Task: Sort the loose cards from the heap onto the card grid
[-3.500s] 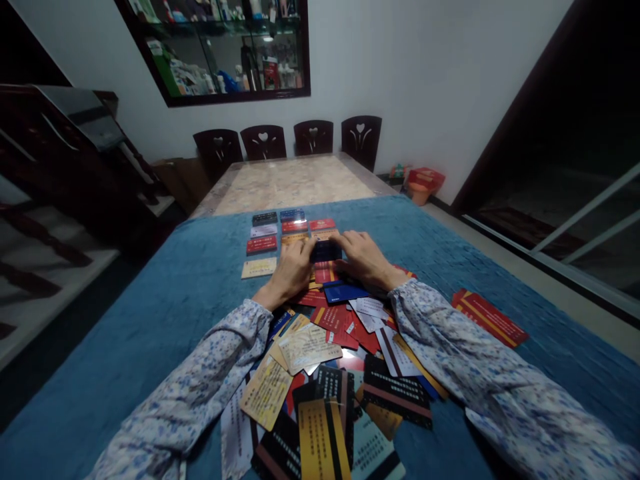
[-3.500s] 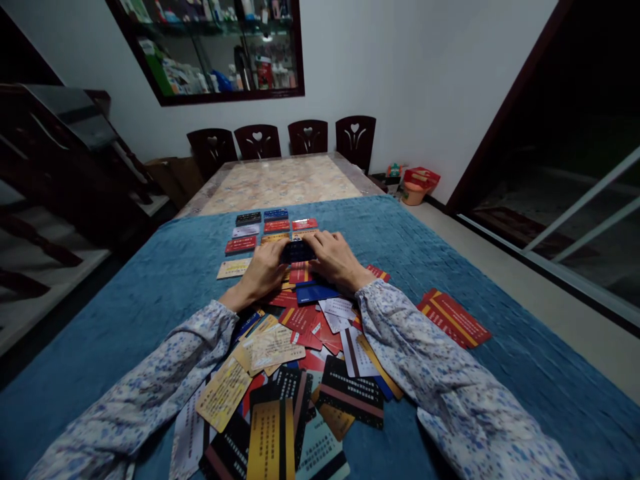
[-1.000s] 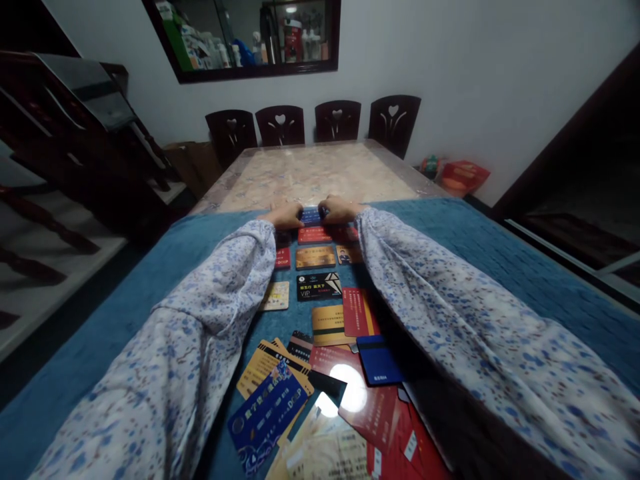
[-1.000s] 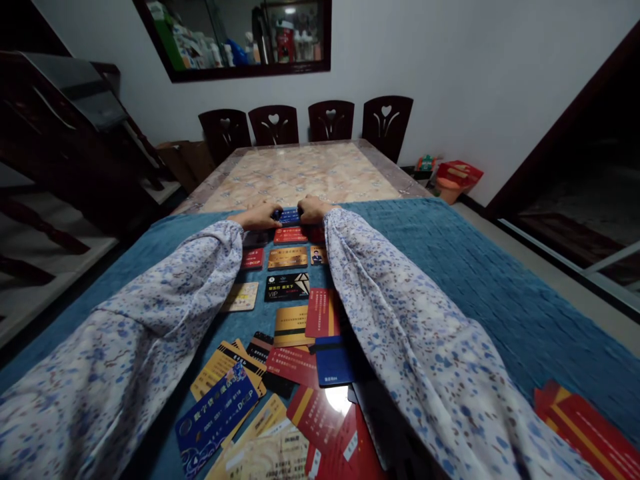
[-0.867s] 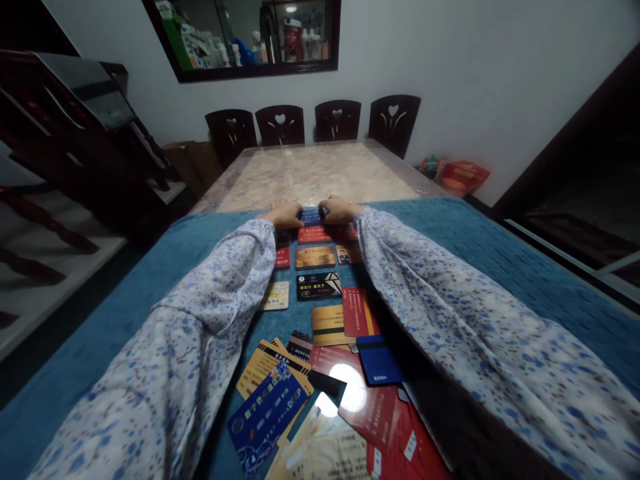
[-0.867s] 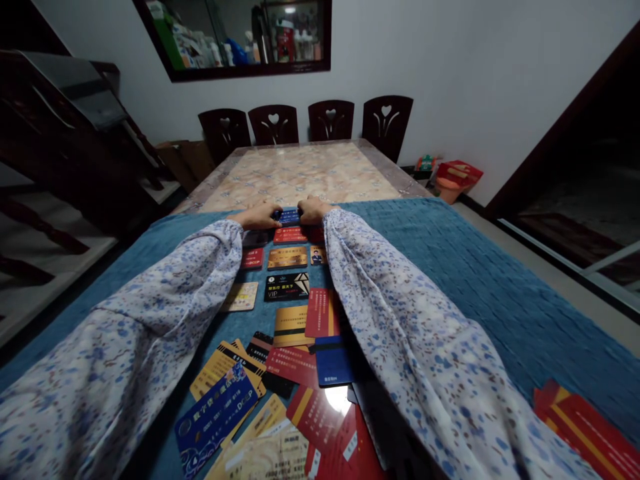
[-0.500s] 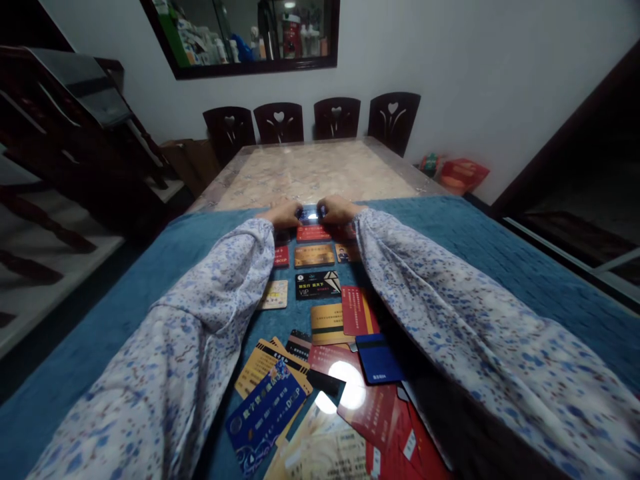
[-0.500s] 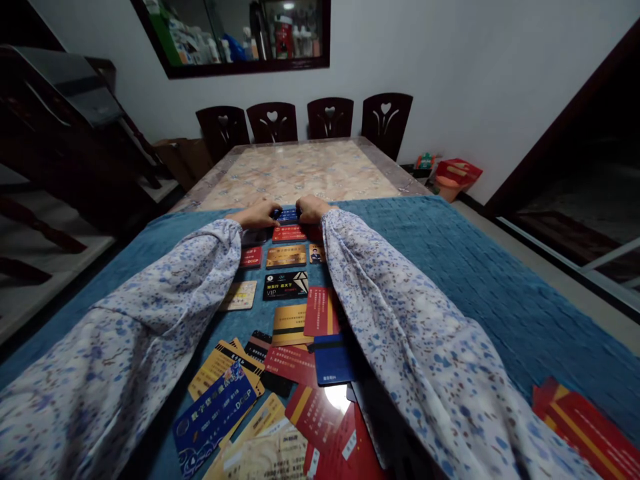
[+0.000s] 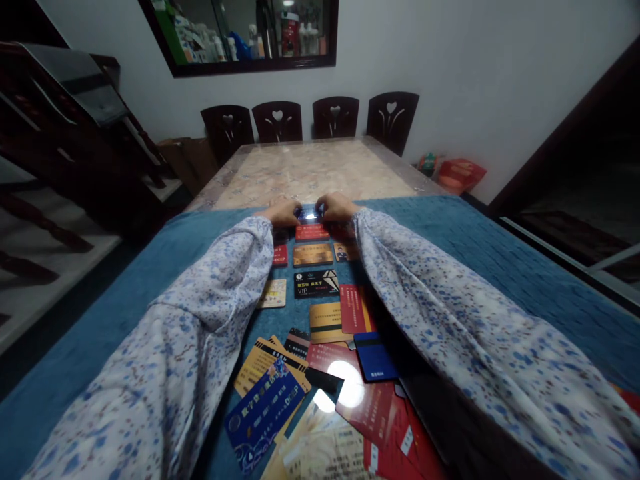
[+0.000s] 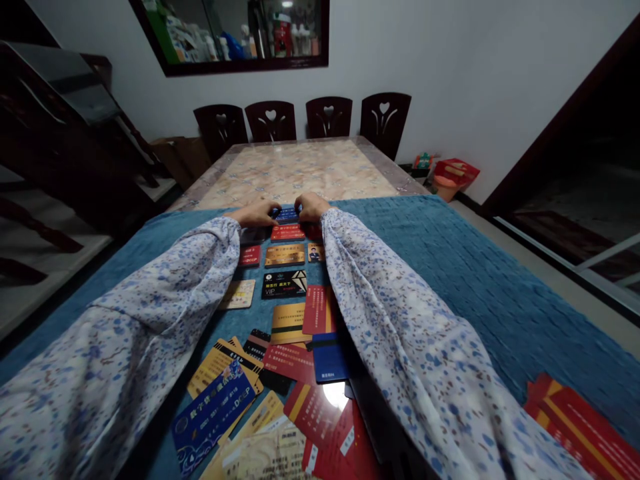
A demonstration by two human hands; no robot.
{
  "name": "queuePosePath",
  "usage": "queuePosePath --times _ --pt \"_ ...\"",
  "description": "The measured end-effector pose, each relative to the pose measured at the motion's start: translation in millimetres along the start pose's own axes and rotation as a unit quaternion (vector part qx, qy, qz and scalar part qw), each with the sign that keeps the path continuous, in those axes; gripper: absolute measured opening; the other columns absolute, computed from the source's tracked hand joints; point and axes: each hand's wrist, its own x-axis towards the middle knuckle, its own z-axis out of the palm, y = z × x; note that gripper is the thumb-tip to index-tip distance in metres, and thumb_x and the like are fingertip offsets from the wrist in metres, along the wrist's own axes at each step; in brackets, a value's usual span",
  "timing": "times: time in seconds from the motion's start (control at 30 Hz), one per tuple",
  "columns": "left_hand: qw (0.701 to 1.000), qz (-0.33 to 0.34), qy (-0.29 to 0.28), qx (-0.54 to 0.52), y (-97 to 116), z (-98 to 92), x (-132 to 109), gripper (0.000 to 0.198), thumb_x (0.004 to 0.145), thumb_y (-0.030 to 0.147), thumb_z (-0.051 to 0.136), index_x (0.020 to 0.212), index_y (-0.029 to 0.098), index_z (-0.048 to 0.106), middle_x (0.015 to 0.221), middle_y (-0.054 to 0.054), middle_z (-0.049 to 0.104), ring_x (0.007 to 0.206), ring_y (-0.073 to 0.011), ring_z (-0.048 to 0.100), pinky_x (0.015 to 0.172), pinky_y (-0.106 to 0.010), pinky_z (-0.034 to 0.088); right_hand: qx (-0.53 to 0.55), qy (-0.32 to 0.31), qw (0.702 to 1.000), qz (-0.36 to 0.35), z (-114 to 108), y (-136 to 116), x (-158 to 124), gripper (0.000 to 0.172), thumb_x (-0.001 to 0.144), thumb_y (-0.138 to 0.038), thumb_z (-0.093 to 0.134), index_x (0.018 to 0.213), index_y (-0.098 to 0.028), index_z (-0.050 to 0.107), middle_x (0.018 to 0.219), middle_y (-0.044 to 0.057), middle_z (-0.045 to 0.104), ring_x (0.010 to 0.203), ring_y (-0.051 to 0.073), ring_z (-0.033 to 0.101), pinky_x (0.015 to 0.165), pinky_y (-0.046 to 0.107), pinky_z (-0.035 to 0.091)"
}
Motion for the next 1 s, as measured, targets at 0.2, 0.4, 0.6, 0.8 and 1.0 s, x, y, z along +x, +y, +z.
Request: queuePosePath --times 0.2,0.4,0.6,0.8,1.0 --pt "1.0 -0.008 0.009 -0.009 -2.2 3.7 -0.5 0.071 0.071 0.03 0.07 0.141 0.024 0.061 0.128 -0.011 0.068 0.132 -0.0346 0.052 0.11 -0.042 0.046 0.0 -0.007 1.0 -0.012 0.9 2.3 -0.9 0.053 0.079 -0.019 0.072 0.131 -0.017 0.07 0.113 0.009 0.077 0.101 0.021 0.071 0.088 0.024 0.051" --pt "0.999 0.003 0.047 0.004 -5.4 6.9 3.3 0.068 0.069 0.024 0.061 0.137 0.022 0.063 0.127 -0.01 0.068 0.132 -0.0311 0.051 0.112 -0.039 0.044 -0.006 0.017 1.0 -0.025 -2.6 11.4 -7.2 0.069 0.076 -0.017 0.067 0.145 -0.014 0.057 0.118 0.01 0.076 0.106 0.023 0.07 0.093 0.029 0.052" --pt "0.997 0.011 0.076 0.012 1.7 5.4 -7.3 0.06 0.069 0.02 0.058 0.128 0.024 0.069 0.124 -0.01 0.071 0.135 -0.0345 0.047 0.112 -0.048 0.041 -0.026 0.004 0.999 -0.018 -13.4 17.7 -27.1 0.066 0.075 -0.014 0.068 0.141 -0.017 0.062 0.115 0.007 0.078 0.105 0.022 0.071 0.088 0.026 0.052" --pt "0.994 0.066 0.09 0.007 27.4 1.1 -47.8 0.051 0.076 0.018 0.058 0.126 0.02 0.07 0.134 -0.014 0.066 0.141 -0.0369 0.039 0.114 -0.055 0.034 -0.054 -0.007 0.998 -0.02 -18.2 8.7 -65.6 0.049 0.081 -0.012 0.066 0.129 -0.019 0.071 0.107 0.005 0.08 0.1 0.02 0.072 0.08 0.025 0.049" --pt "0.985 0.138 0.102 -0.013 60.5 1.3 -99.9 0.04 0.086 0.025 0.058 0.123 0.021 0.072 0.13 -0.015 0.067 0.138 -0.0382 0.039 0.11 -0.058 0.033 -0.075 -0.008 0.996 -0.055 -21.6 -0.7 -112.4 0.039 0.084 -0.017 0.067 0.122 -0.023 0.075 0.109 0.005 0.08 0.101 0.022 0.071 0.076 0.028 0.046"
